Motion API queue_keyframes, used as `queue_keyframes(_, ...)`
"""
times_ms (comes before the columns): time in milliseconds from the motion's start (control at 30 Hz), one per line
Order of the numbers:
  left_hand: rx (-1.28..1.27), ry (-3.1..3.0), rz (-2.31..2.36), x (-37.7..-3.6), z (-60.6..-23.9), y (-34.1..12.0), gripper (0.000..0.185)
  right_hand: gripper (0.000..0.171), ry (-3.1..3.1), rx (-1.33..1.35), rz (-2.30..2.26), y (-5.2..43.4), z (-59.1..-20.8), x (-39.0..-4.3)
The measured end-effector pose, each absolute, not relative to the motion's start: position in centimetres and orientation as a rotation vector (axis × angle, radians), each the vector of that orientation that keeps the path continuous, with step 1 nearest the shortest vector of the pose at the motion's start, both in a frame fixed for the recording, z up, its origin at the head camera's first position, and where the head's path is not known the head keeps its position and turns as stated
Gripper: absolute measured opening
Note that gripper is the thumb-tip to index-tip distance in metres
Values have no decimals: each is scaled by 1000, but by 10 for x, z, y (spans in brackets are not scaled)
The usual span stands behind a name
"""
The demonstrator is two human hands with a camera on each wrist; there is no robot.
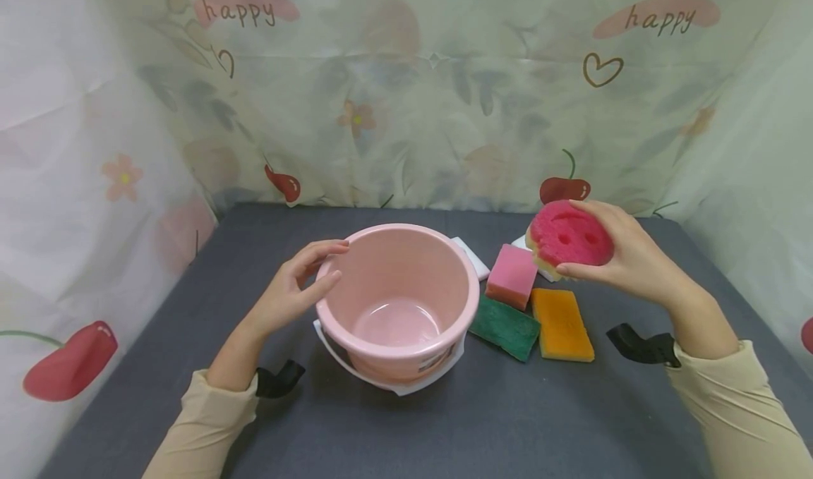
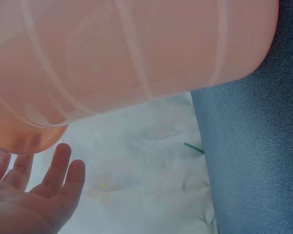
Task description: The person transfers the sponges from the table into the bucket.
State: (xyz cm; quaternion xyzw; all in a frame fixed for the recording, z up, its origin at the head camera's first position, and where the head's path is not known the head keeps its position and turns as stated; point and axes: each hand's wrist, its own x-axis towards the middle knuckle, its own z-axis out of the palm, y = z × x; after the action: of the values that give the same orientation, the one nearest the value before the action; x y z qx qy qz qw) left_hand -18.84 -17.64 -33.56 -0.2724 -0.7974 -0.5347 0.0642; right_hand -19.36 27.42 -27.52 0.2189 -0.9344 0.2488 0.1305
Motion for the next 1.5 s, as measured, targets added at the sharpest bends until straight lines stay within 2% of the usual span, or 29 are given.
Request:
queue_keyframes(333, -837, -2385, -1623, -189, -337, -176, 38, 85, -2650, 629, 782, 255, -267, -185)
queue_keyframes(1500, -856, -2350, -1637, -189, -338, -175, 37, 83, -2455, 1033, 961, 183, -268, -176)
